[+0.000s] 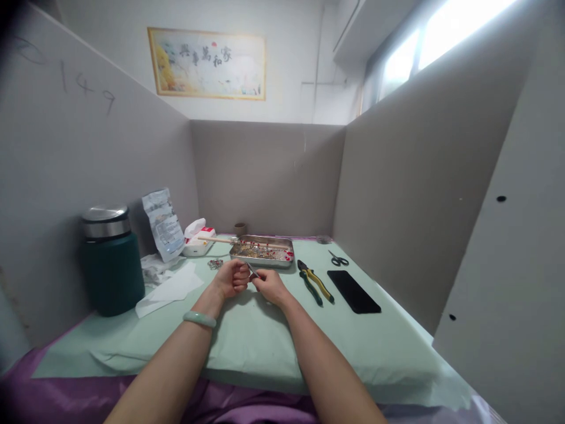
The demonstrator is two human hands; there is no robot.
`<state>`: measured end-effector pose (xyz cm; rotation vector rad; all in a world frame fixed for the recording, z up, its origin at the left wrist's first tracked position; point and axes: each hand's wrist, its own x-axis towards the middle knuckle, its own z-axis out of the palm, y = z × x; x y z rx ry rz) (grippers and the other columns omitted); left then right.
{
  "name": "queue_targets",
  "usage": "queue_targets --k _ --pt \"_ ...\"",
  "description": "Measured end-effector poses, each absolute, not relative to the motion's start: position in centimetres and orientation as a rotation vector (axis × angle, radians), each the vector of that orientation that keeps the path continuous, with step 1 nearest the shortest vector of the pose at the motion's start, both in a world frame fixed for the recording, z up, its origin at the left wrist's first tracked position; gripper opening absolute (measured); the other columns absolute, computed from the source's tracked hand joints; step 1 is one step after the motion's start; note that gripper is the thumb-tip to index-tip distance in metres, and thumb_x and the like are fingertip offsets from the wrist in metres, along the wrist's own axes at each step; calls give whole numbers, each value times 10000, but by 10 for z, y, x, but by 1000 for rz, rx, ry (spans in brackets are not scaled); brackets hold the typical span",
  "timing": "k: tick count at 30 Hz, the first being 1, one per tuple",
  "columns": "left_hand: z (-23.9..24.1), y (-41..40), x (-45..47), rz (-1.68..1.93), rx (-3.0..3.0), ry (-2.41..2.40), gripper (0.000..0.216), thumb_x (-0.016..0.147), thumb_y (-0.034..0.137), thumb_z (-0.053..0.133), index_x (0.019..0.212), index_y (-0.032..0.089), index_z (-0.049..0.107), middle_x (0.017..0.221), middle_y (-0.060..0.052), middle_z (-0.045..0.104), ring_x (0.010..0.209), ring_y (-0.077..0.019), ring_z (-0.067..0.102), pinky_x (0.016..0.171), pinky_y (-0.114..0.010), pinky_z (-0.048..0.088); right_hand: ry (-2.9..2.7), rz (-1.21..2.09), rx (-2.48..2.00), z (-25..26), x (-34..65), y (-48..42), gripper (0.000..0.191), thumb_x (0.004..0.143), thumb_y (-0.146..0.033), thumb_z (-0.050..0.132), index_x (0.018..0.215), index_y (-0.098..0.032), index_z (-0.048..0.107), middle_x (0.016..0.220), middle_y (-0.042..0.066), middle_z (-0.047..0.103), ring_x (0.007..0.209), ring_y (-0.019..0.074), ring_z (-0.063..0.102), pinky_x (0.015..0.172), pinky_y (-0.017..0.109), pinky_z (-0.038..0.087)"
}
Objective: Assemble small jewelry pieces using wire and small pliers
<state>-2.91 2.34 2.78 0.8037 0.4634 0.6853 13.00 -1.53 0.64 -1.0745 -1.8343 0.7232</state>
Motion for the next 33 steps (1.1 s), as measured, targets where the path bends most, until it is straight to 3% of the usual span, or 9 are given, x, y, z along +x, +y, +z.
queue_targets --k 6,23,33 --pt "29 21 -30 682 767 424 208 681 238 479 545 190 329 416 86 166 318 -47 116 302 -168 105 -1823 702 -1092 8 128 -17 151 717 -232 459 585 -164 484 526 -41 443 521 87 372 497 211 258" --pt "27 25 -28 708 811 532 176 669 236 479 562 194 345 406 99 147 304 -46 98 297 -170 78 -1819 587 -1142 0 128 -10 181 733 -235 463 701 -150 620 557 -35 455 556 98 364 518 210 244" --pt "25 25 -28 743 811 509 188 658 240 503 566 188 348 405 95 170 309 -45 131 307 -167 87 -1780 659 -1189 5 125 -16 199 730 -275 475 568 -162 491 510 -47 435 511 88 349 499 220 224"
